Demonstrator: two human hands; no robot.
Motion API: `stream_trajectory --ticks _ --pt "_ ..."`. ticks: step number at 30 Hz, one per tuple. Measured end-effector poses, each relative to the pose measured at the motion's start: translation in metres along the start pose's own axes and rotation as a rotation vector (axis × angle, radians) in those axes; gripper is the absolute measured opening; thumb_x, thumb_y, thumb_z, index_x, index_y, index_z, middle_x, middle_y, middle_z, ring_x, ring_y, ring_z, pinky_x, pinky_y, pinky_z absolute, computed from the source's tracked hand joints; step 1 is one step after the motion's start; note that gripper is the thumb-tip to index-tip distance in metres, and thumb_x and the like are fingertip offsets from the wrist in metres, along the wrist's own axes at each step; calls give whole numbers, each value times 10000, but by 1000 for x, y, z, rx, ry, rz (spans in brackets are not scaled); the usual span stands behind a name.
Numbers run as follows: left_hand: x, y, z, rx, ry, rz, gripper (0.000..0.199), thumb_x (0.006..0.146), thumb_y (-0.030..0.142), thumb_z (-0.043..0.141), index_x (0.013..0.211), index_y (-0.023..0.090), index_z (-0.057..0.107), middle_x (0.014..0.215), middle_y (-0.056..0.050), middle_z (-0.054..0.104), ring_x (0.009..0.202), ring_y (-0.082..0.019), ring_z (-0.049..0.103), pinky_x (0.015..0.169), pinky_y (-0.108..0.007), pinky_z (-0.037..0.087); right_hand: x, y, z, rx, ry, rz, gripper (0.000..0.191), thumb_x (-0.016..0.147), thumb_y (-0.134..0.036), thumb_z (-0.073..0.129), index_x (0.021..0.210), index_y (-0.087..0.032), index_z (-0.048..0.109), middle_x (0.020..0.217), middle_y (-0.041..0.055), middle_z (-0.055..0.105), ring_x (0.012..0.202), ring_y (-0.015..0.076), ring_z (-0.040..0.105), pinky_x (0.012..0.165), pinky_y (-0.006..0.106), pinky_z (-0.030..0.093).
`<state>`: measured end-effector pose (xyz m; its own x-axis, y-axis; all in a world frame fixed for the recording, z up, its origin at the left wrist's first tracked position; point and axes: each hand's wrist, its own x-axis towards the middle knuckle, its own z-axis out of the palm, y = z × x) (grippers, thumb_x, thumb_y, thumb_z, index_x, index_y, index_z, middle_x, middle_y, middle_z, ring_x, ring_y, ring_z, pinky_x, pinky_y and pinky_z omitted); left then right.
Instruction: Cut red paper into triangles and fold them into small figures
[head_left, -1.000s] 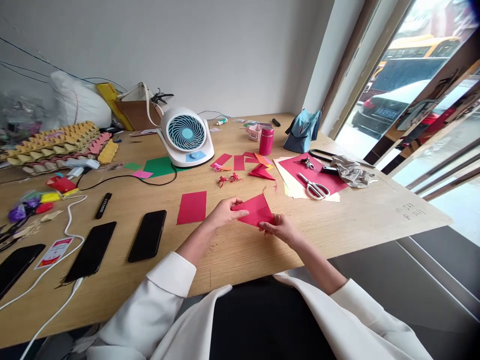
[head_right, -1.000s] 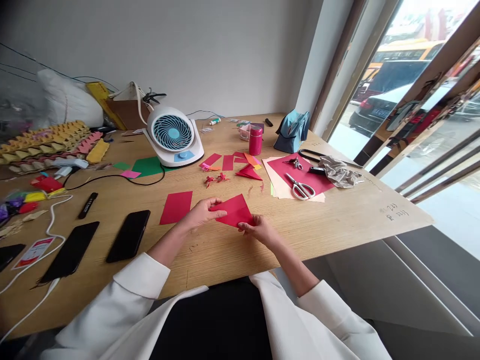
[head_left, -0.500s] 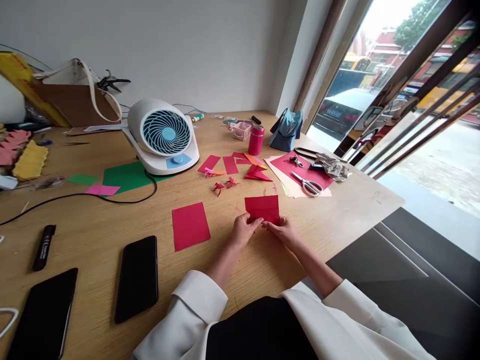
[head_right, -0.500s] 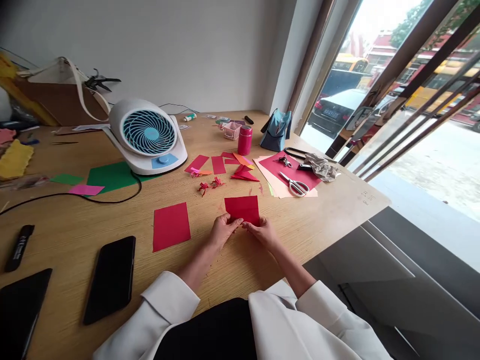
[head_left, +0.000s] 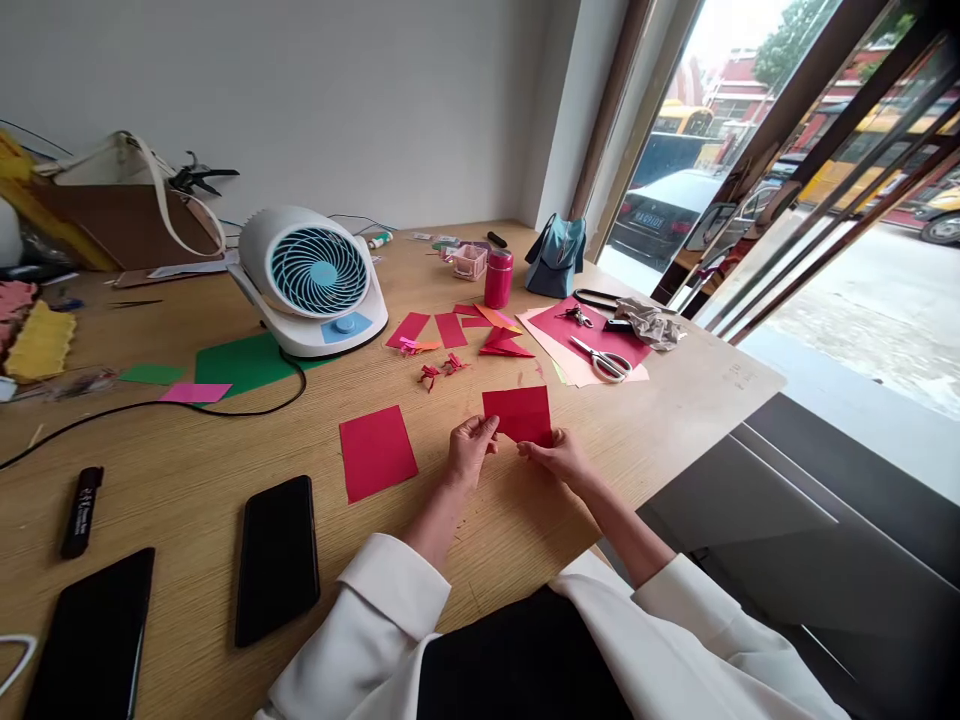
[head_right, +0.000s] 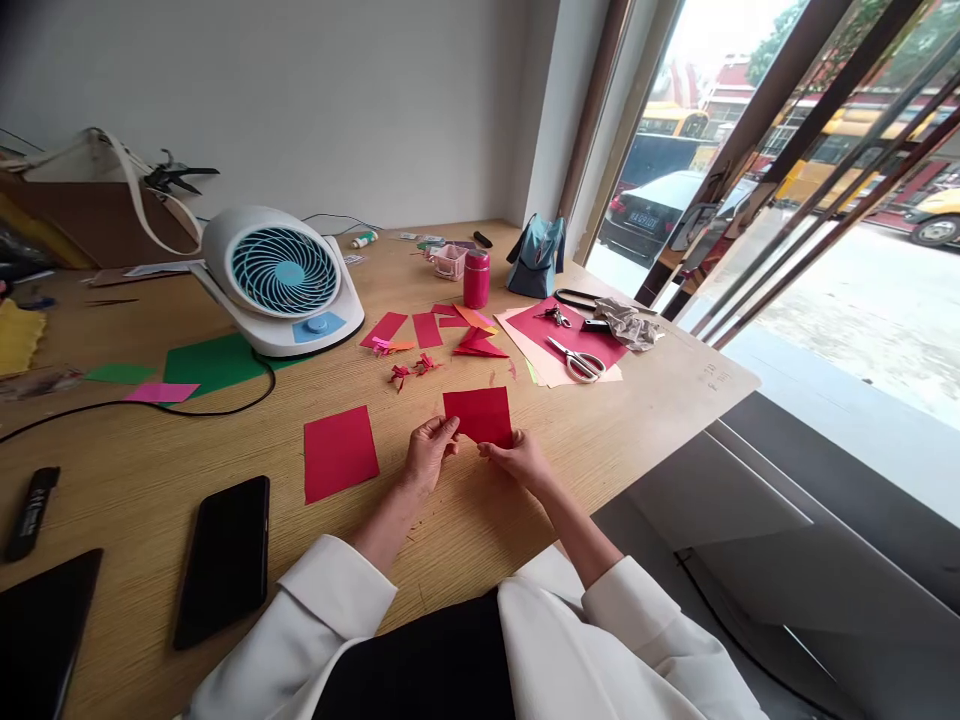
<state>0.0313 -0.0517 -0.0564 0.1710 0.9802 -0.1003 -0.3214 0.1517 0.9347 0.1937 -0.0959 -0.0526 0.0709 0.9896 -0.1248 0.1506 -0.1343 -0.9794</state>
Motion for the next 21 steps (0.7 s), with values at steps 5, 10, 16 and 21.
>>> stream_trajectory --ticks 5,10,16,21 --pt "0 10 -5 -67 113 16 469 539 526 857 653 154 595 598 45 544 537 -63 500 465 -168 386 -6 -5 -14 -19 -116 -2 488 625 -651 745 679 -173 663 644 54 702 531 147 580 519 270 459" --pt "0 20 -5 -95 226 18 464 516 475 889 684 151 602 618 47 575 561 -65 546 492 -161 413 -6 -6 -28 -89 -249 -19 471 711 -642 679 622 -188 588 599 28 667 492 130 551 478 250 421" --pt "14 22 12 -136 325 48 487 547 516 866 702 176 554 679 52 596 595 -81 592 585 -213 506 -4 -10 -38 -312 -445 -108 302 818 -408 653 621 -182 618 523 -16 620 473 107 514 457 216 360" --pt "45 37 10 -77 372 152 446 619 558 818 801 196 631 739 9 668 697 -139 649 661 -256 519 46 -15 -107 -557 -304 -197 182 825 -342 607 758 -201 701 684 17 696 640 165 624 601 258 465"
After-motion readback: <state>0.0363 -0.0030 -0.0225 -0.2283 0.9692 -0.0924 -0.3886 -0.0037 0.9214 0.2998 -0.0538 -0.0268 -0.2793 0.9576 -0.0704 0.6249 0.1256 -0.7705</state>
